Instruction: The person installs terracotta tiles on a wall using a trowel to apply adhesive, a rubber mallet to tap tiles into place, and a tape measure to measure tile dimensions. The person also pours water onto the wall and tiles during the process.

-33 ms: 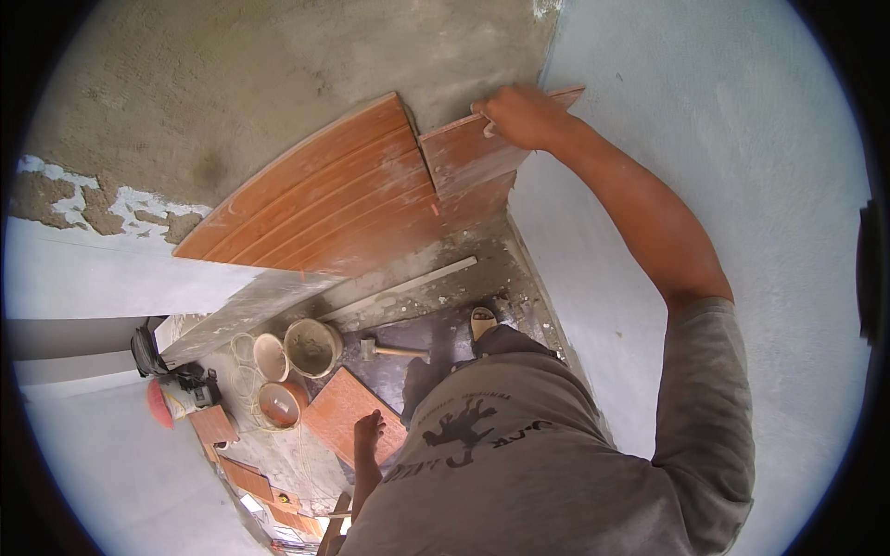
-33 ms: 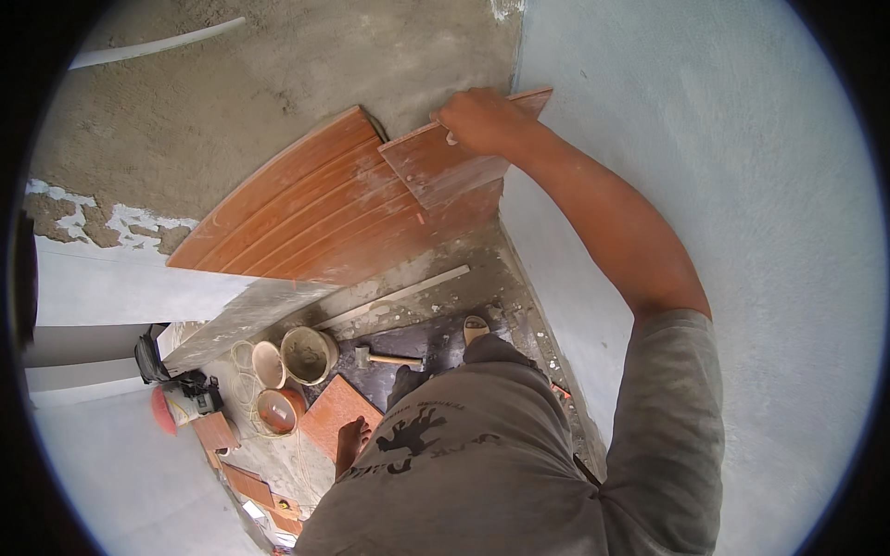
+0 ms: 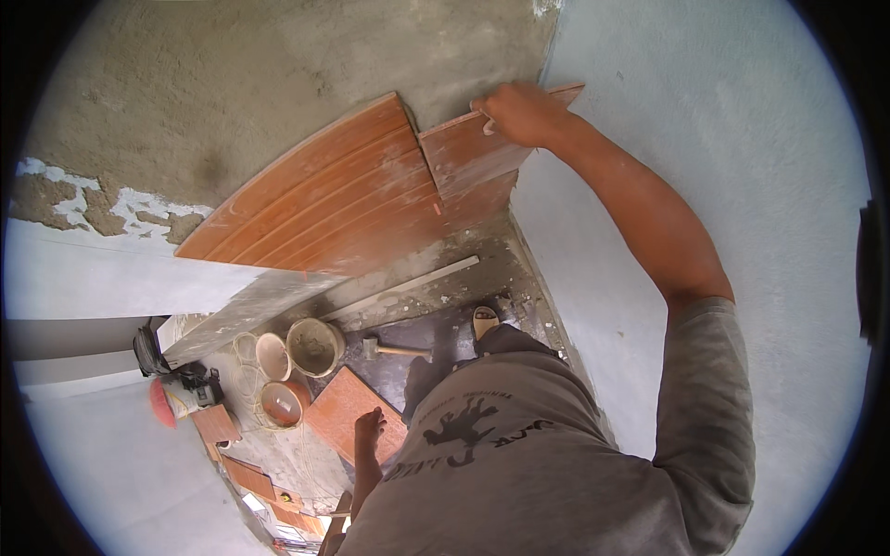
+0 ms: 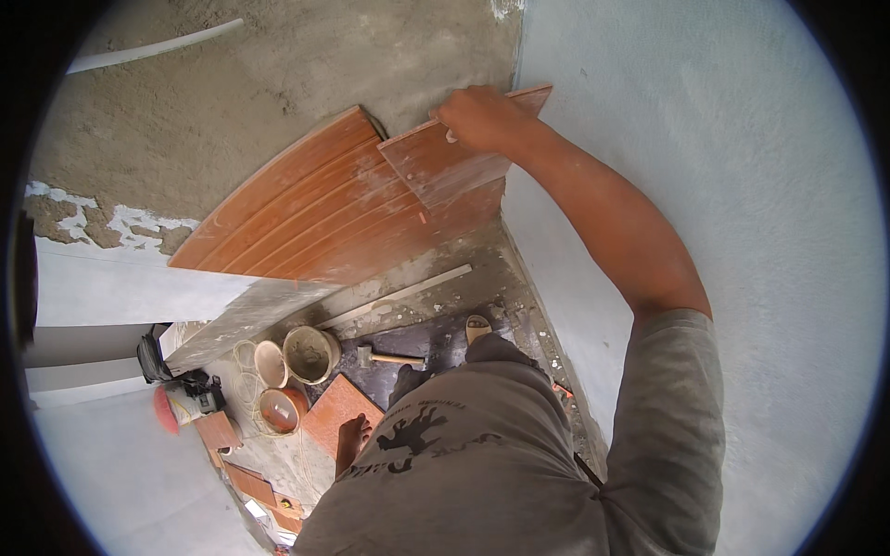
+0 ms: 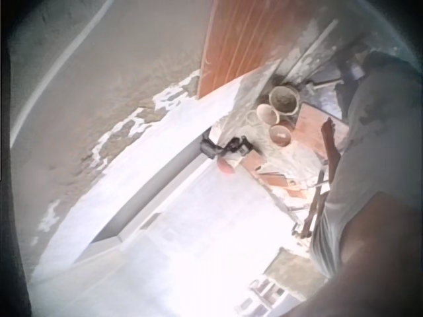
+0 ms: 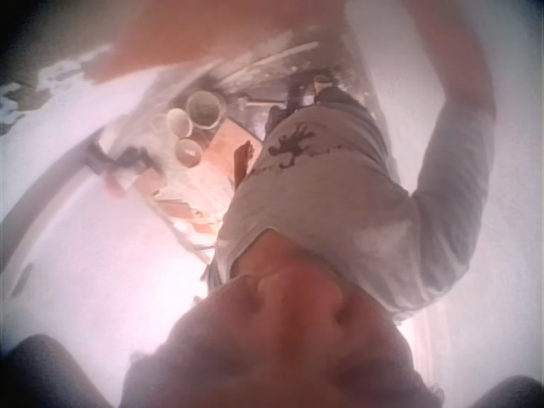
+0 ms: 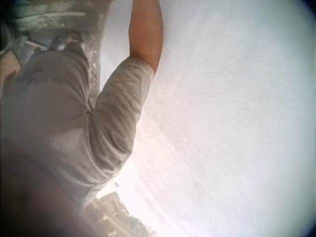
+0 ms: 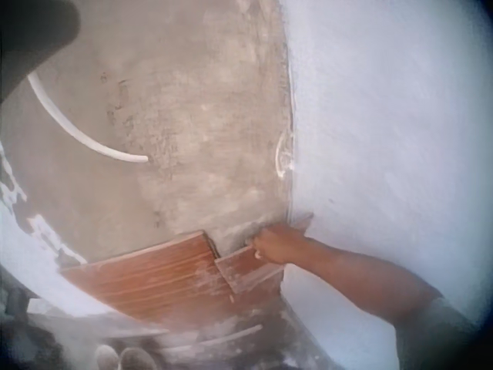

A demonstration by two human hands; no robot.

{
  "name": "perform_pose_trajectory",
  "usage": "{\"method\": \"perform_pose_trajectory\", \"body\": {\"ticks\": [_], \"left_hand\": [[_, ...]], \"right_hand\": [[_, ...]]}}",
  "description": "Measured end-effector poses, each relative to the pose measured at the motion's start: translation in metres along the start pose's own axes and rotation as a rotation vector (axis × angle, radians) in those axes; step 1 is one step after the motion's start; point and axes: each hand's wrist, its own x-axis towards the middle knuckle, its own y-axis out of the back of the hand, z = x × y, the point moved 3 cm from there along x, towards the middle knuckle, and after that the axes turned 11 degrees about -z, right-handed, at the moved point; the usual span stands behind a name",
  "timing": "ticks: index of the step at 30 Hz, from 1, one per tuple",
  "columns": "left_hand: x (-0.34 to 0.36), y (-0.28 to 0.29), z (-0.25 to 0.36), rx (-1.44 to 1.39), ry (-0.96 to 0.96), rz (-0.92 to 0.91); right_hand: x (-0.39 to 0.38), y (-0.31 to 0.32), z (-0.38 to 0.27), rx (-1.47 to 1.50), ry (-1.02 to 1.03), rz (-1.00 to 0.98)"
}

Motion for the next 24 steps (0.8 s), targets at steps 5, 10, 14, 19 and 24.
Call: {"method": "perform_pose_trajectory", "body": {"ticks": [5, 10, 14, 19, 24], "left_hand": [[0.019, 0.003, 0.043, 0.085, -0.052, -0.003], [0.023, 0.015, 0.057, 0.094, -0.051, -0.009], [0.014, 0.018, 0.05, 0.423, -0.118, -0.081], [0.007, 0.012, 0.038, 0.566, -0.098, -0.12], [0.005, 0.007, 0.051, 0.594, -0.135, -0.122]], "right_hand": [[0.016, 0.01, 0.009, -0.018, -0.008, 0.045], [0.035, 0.006, 0.02, 0.029, -0.005, 0.15], [0.028, 0.024, 0.005, 0.035, -0.083, 0.066], [0.025, 0.012, 0.011, -0.14, -0.092, 0.279], [0.023, 0.008, 0.011, -0.026, -0.101, 0.287]]}}
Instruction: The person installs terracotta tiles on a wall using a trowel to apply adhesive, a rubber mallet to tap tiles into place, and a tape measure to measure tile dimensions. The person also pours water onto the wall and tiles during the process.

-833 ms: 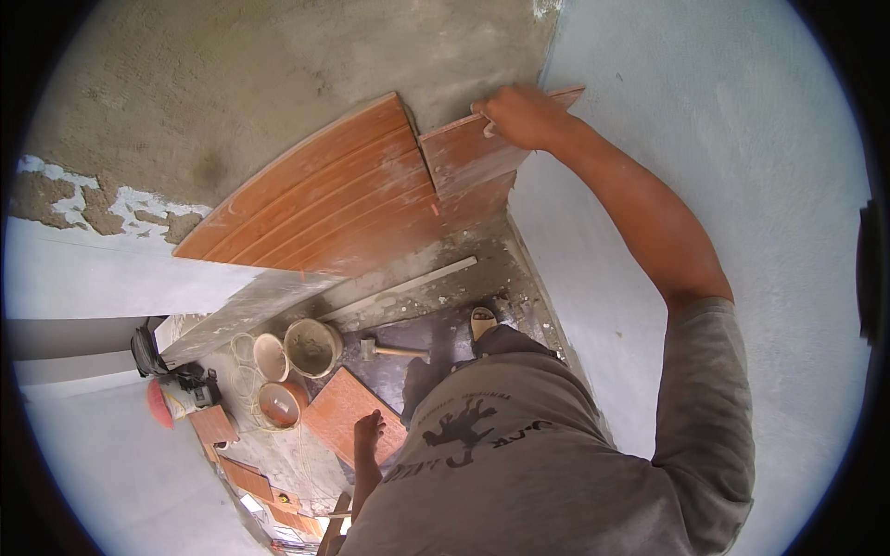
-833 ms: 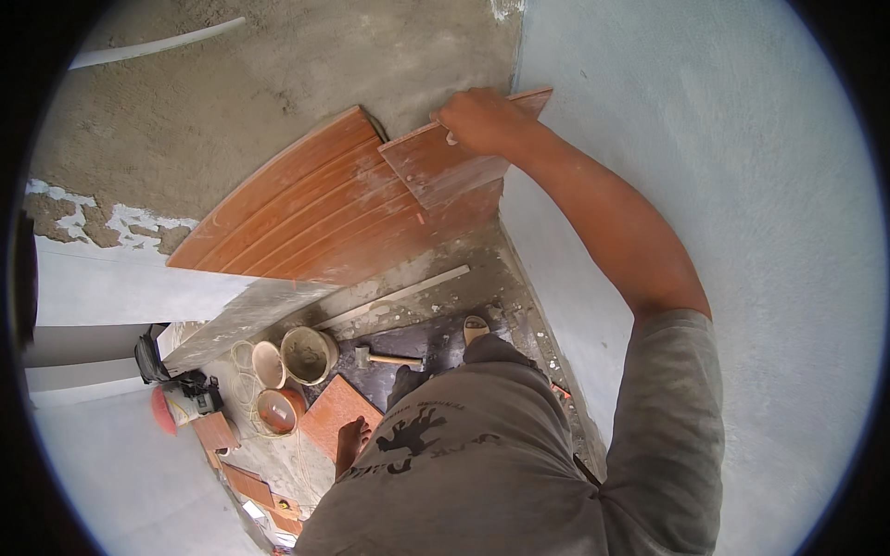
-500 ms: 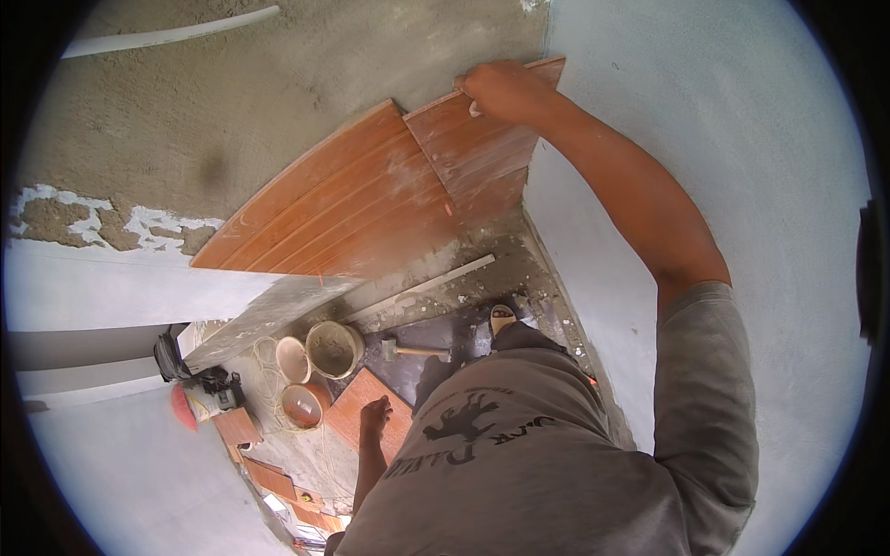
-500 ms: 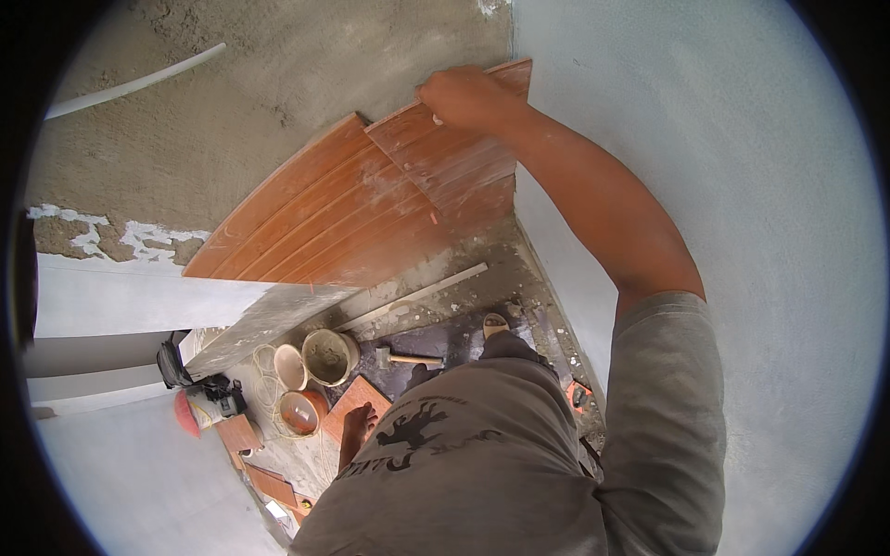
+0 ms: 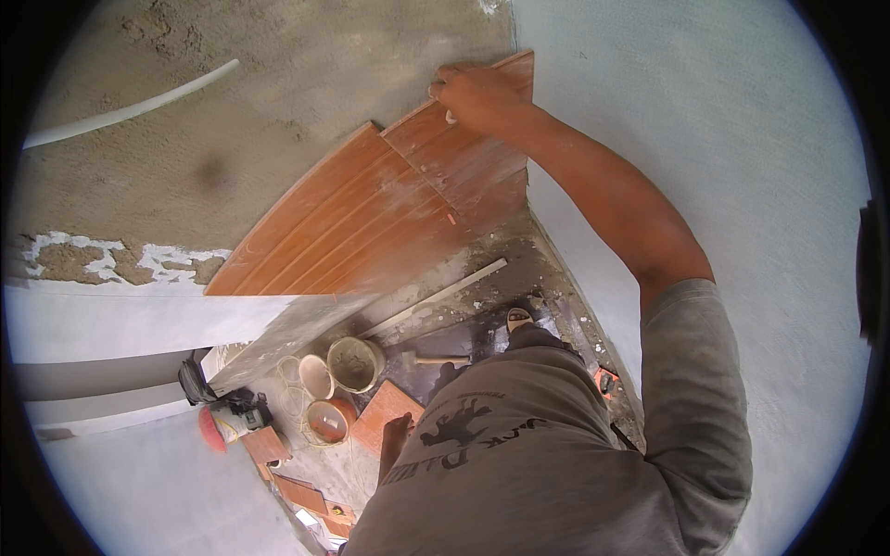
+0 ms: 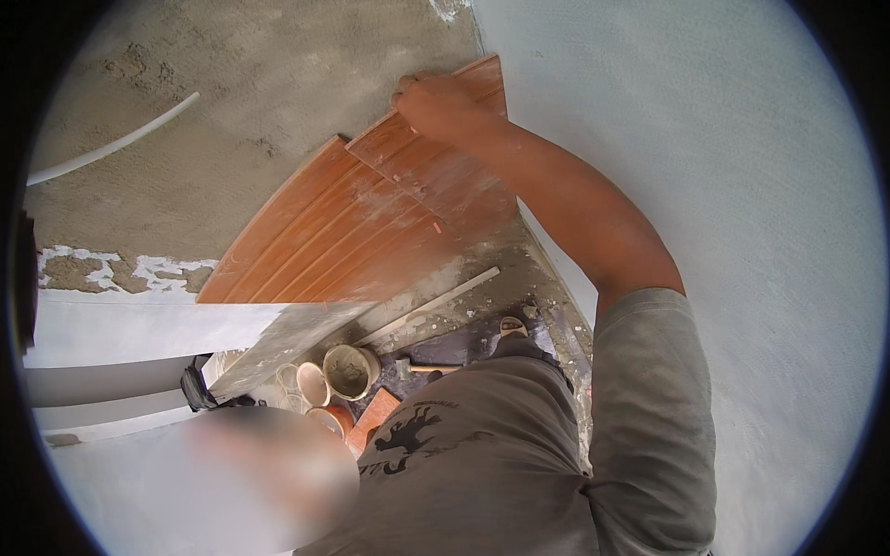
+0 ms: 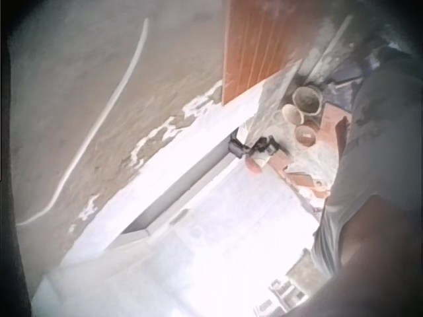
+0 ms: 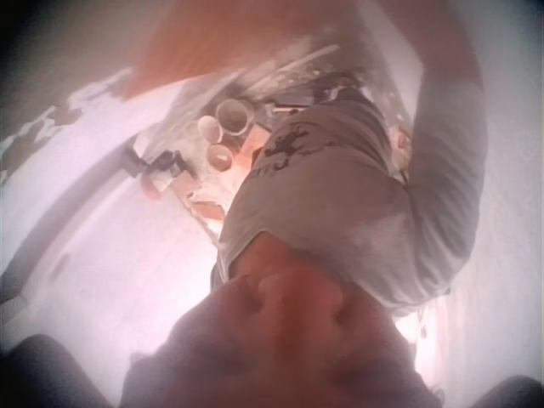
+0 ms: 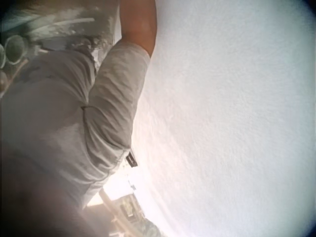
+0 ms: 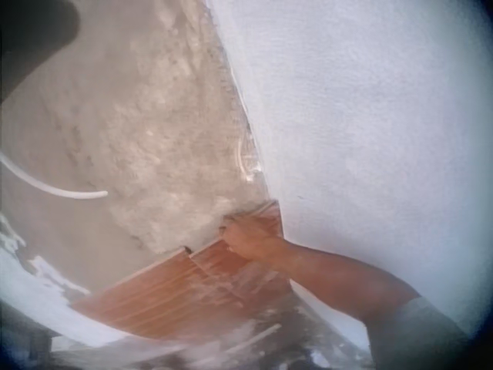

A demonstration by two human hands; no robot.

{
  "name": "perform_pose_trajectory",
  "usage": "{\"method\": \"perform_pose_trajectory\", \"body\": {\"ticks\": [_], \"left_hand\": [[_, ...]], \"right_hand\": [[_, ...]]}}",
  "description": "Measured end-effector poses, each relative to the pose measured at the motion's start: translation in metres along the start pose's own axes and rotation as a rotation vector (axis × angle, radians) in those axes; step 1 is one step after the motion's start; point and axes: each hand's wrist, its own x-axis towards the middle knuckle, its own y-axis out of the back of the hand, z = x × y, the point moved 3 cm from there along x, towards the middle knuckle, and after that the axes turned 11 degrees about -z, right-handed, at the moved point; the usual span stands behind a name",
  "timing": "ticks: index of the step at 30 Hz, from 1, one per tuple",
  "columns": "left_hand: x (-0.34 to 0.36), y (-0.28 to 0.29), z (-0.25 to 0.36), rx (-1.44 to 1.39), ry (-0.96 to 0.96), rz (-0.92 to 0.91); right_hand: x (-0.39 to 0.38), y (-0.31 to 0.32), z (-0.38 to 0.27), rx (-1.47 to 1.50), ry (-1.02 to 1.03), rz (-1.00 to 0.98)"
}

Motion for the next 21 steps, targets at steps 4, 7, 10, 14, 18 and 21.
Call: {"method": "perform_pose_trajectory", "body": {"ticks": [4, 7, 10, 14, 18, 21], "left_hand": [[0.009, 0.007, 0.017, -0.069, -0.056, 0.033], [0.015, 0.01, 0.017, -0.177, -0.066, 0.071], [0.025, 0.001, 0.007, -0.332, 0.017, 0.094], [0.034, -0.015, 0.007, -0.29, 0.004, 0.119], [0.039, -0.026, 0.016, -0.128, -0.02, 0.095], [0.025, -0.037, 0.041, -0.197, -0.048, 0.093]], "right_hand": [[-0.002, -0.001, 0.0, -0.008, 0.006, 0.013], [0.002, -0.003, -0.001, -0.004, 0.006, 0.053], [0.007, -0.005, 0.004, -0.025, 0.012, 0.046], [0.012, -0.004, 0.003, -0.008, -0.032, 0.013], [0.021, -0.005, 0.008, 0.008, 0.009, 0.029], [0.019, -0.009, 0.013, 0.013, 0.069, 0.043]]}}
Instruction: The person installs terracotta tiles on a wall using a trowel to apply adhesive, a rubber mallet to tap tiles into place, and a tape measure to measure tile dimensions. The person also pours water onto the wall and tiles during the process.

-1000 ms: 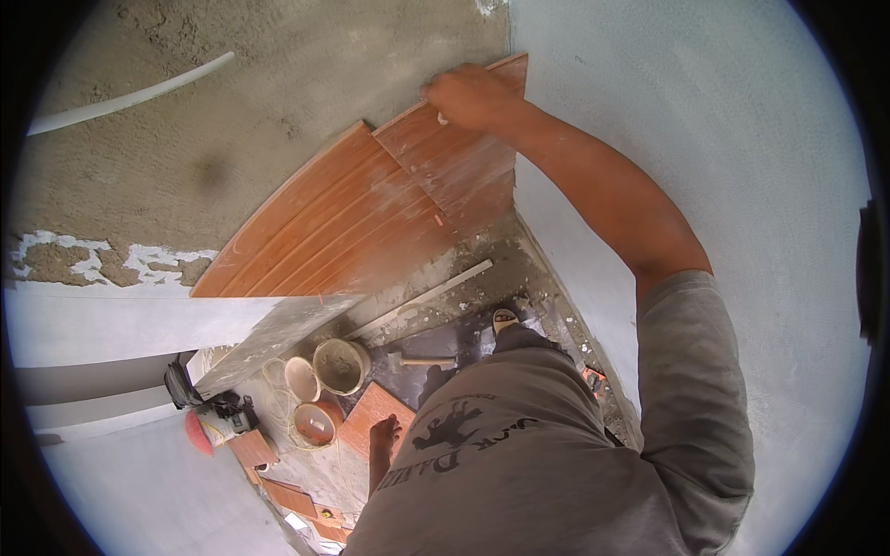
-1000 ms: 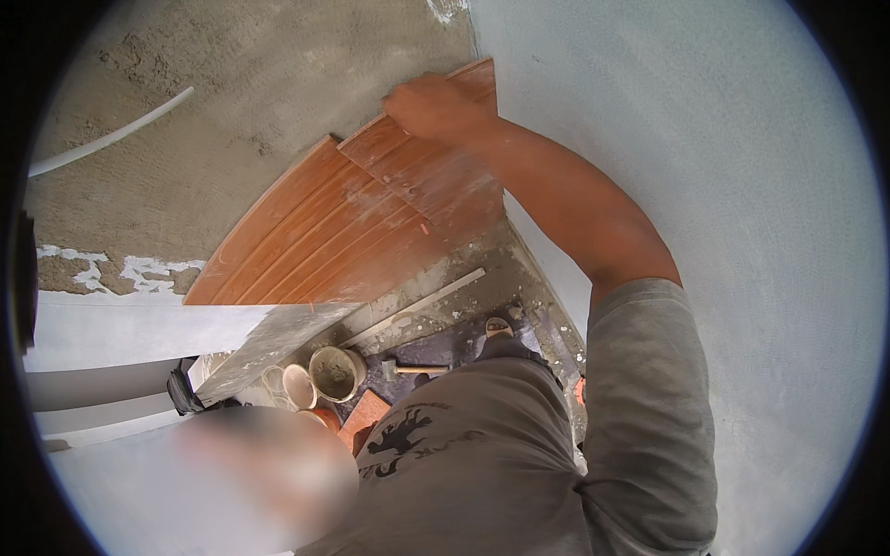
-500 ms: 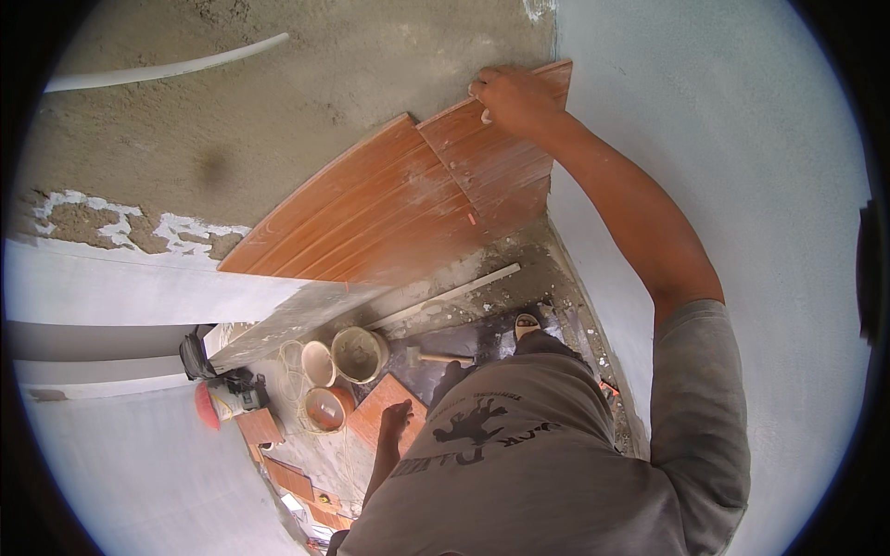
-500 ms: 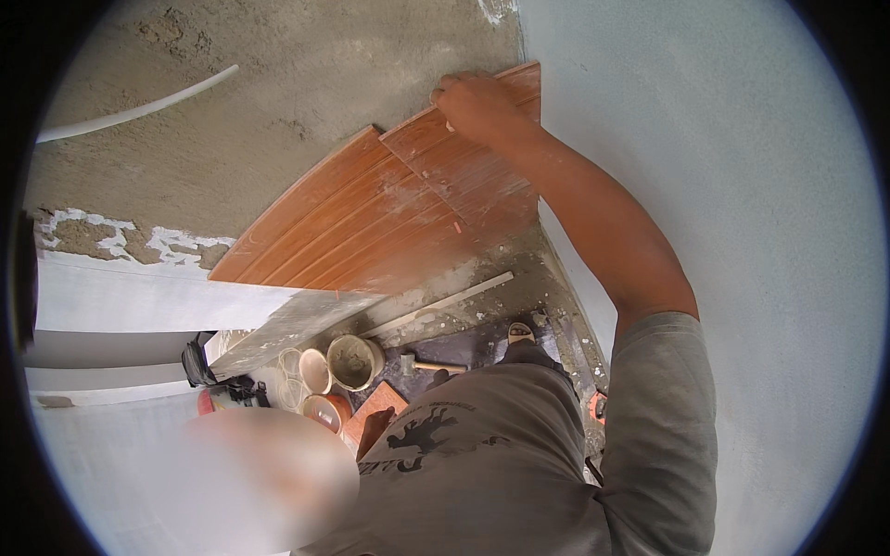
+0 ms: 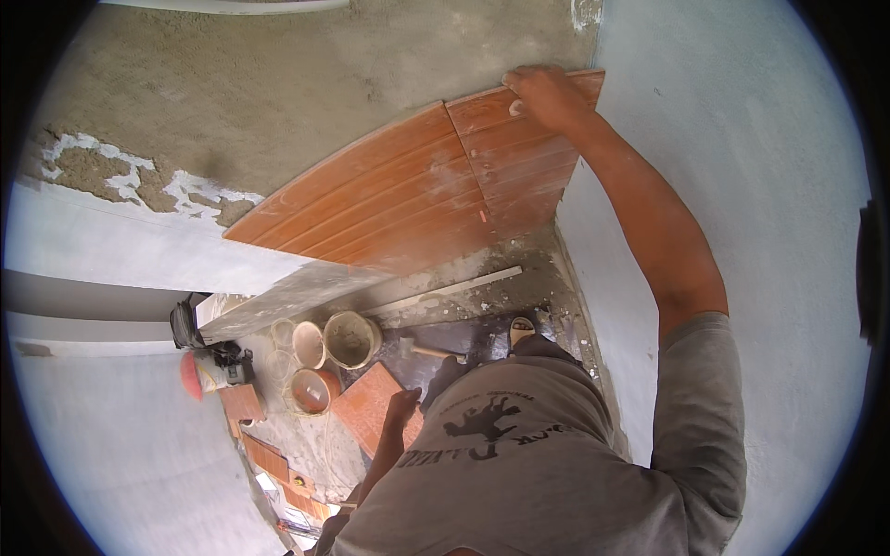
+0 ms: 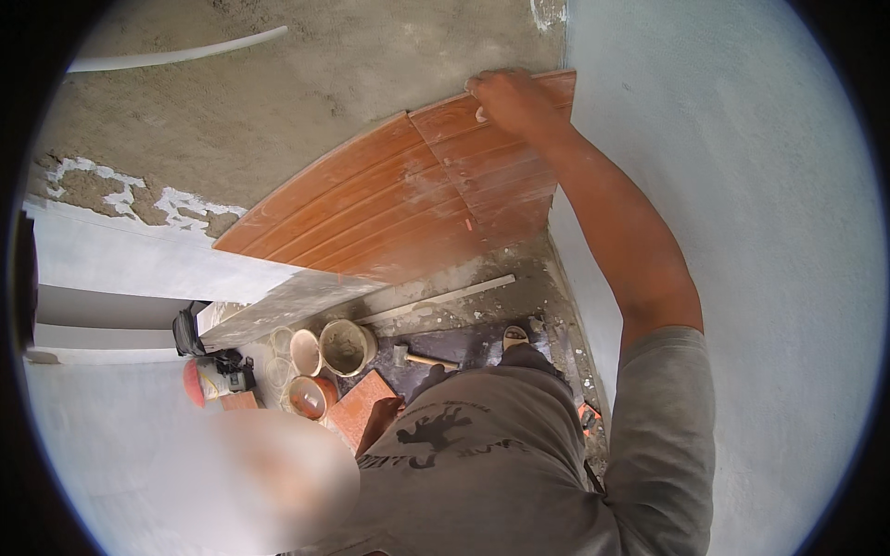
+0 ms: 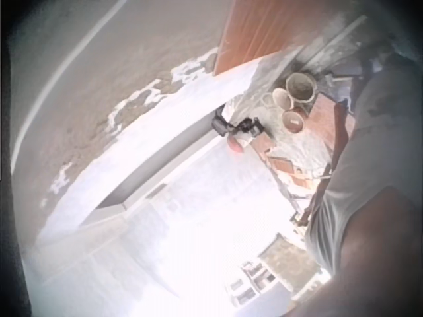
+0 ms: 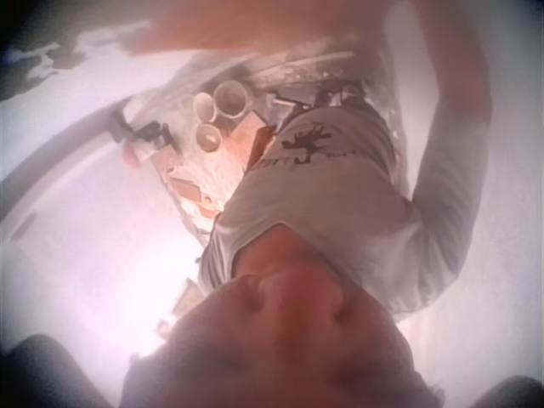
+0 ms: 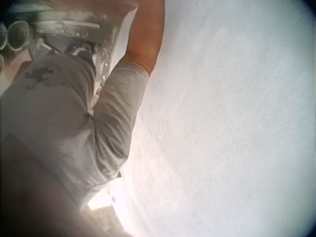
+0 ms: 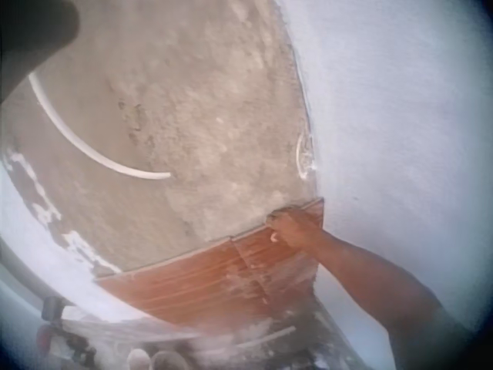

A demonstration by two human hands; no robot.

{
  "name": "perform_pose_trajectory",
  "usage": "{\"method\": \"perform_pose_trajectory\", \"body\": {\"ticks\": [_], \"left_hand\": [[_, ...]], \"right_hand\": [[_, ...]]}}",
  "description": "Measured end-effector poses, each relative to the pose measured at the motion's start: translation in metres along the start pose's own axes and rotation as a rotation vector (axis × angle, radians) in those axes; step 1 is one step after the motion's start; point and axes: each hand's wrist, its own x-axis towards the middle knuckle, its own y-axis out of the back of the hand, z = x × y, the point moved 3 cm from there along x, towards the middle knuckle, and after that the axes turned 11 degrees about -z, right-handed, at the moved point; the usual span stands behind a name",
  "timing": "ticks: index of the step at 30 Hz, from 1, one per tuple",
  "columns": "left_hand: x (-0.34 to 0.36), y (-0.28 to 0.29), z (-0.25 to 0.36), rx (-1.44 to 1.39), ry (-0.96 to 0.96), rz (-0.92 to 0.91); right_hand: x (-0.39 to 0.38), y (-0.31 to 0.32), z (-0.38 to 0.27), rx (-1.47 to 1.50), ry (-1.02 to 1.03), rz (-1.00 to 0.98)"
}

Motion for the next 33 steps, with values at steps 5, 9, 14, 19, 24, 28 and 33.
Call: {"method": "perform_pose_trajectory", "body": {"ticks": [5, 9, 14, 19, 24, 28, 33], "left_hand": [[0.006, -0.001, 0.001, 0.096, 0.019, -0.012], [0.008, 0.005, 0.004, 0.114, -0.017, 0.004], [-0.017, 0.004, 0.035, 0.23, -0.055, 0.071], [-0.06, -0.009, 0.044, 0.252, -0.205, 0.08], [-0.088, -0.028, 0.096, 0.072, -0.201, -0.093], [-0.099, -0.052, 0.151, -0.392, -0.166, -0.406], [-0.103, -0.079, 0.187, -0.962, -0.306, -0.791]], "right_hand": [[0.007, -0.003, -0.001, 0.039, -0.03, -0.005], [-0.001, 0.01, -0.01, 0.096, -0.04, -0.185], [-0.014, 0.015, -0.01, 0.124, 0.004, -0.251], [-0.048, 0.021, -0.04, 0.196, 0.065, -0.265], [-0.116, 0.013, -0.087, 0.185, 0.072, -0.252], [-0.162, -0.001, -0.144, 0.183, 0.092, -0.252], [-0.195, -0.07, -0.226, 0.292, 0.137, -0.346]]}}
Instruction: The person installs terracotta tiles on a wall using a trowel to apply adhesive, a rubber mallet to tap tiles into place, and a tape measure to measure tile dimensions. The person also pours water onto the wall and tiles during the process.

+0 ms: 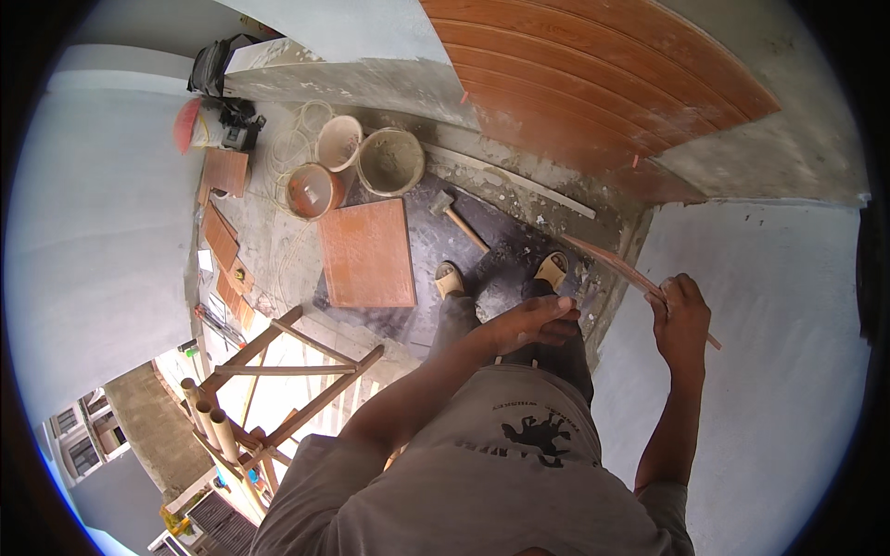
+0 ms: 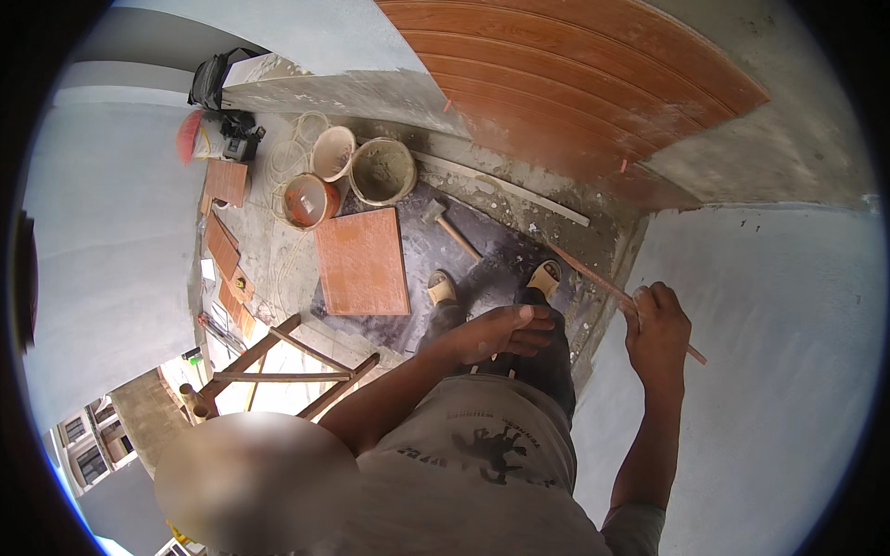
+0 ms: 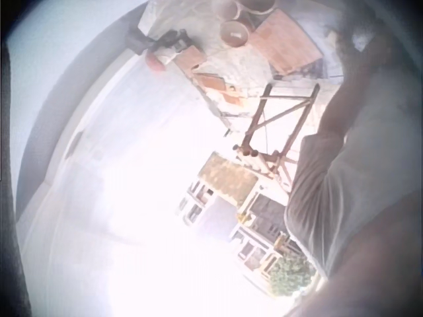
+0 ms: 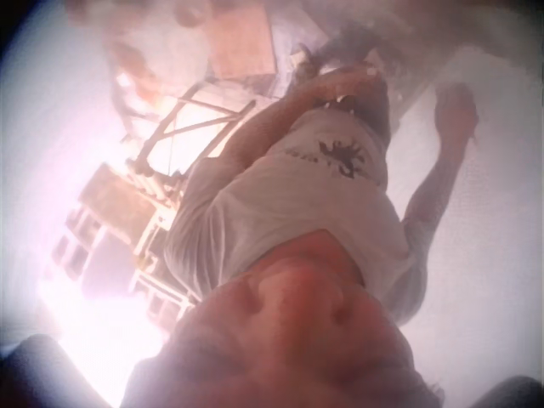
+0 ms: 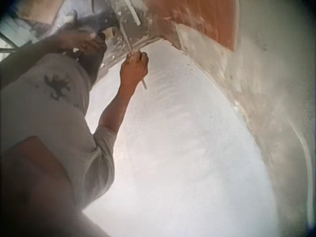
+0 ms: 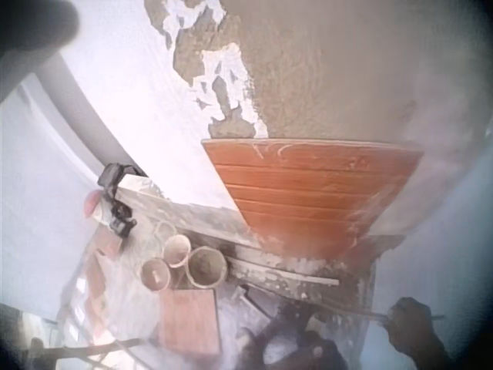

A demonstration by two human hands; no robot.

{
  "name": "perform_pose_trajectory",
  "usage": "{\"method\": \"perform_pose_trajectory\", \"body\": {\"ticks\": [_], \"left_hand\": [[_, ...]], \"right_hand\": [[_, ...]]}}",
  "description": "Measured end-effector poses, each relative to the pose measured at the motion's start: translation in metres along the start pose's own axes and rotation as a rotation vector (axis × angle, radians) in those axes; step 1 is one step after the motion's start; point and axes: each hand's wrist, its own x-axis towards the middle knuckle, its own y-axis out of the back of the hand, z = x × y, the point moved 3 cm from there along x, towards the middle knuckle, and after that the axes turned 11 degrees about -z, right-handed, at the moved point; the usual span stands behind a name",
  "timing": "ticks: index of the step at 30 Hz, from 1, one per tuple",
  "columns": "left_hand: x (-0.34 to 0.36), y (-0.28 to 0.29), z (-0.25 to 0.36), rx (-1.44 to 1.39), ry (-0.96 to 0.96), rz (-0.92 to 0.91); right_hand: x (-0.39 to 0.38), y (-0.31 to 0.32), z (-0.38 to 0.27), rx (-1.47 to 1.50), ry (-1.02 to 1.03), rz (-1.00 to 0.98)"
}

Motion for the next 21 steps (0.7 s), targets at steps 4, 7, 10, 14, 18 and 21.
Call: {"method": "perform_pose_trajectory", "body": {"ticks": [4, 7, 10, 14, 18, 21], "left_hand": [[-0.014, -0.001, -0.019, 0.036, -0.109, 0.168], [-0.041, 0.03, -0.034, -0.023, -0.121, 0.384], [-0.09, 0.058, -0.027, -0.284, -0.198, 0.711], [-0.143, 0.117, -0.072, -0.193, -0.139, 0.729], [-0.191, 0.144, -0.093, -0.115, -0.117, 0.687], [-0.222, 0.164, -0.094, 0.004, -0.058, 0.717]], "right_hand": [[-0.011, -0.097, -0.061, 0.074, 0.01, -0.125], [-0.024, -0.171, -0.108, 0.184, 0.036, -0.152], [-0.033, -0.217, -0.162, 0.221, 0.107, -0.175], [-0.042, -0.255, -0.208, 0.311, 0.182, -0.256], [-0.036, -0.267, -0.204, 0.813, 0.046, -0.622], [-0.015, -0.335, -0.144, 0.892, -0.316, -0.656]]}}
